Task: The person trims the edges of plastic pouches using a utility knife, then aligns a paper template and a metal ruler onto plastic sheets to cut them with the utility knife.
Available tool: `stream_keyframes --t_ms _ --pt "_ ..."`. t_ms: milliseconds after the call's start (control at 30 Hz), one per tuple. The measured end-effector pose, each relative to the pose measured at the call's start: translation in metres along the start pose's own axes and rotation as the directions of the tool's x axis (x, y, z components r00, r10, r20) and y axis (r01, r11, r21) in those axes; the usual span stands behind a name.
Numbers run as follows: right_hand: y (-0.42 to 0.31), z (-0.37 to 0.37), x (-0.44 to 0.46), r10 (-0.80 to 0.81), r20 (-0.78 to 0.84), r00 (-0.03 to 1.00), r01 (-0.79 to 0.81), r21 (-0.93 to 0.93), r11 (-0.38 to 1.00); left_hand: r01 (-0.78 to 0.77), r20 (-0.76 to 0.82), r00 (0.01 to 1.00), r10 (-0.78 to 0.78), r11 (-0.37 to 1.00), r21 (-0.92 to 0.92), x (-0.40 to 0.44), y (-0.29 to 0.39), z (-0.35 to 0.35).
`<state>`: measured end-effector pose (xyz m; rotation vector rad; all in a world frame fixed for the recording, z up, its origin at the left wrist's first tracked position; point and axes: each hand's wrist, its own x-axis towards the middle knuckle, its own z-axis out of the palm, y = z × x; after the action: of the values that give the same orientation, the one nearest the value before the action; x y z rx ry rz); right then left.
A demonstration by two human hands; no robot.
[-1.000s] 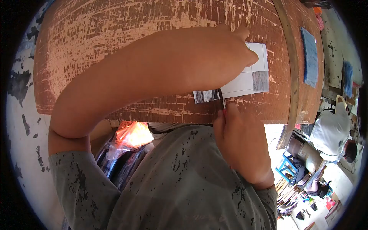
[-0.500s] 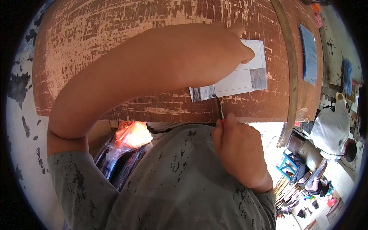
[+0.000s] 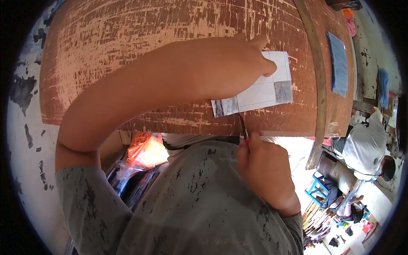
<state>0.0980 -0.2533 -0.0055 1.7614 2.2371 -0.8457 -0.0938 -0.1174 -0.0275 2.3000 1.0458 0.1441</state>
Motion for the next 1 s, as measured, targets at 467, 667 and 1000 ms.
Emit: stream_keyframes --t_ms 467,667,1000 --pt "0.026 -0.065 0.027 -0.345 -0.092 0.934 0.334 -0.109 0.936 -0.005 0.248 0.968 -0.021 0.995 0.102 -0.002 0.002 -0.031" --pt "0.022 -0.071 0.064 -0.538 -0.140 0.831 0.499 -0.237 0.833 0.039 0.316 0.946 -0.071 0.994 0.106 -0.006 0.000 -0.036" --pt "0.027 -0.060 0.088 -0.774 -0.176 0.609 0.622 -0.500 0.603 0.004 0.251 0.968 -0.020 0.998 0.066 -0.005 -0.017 -0.038"
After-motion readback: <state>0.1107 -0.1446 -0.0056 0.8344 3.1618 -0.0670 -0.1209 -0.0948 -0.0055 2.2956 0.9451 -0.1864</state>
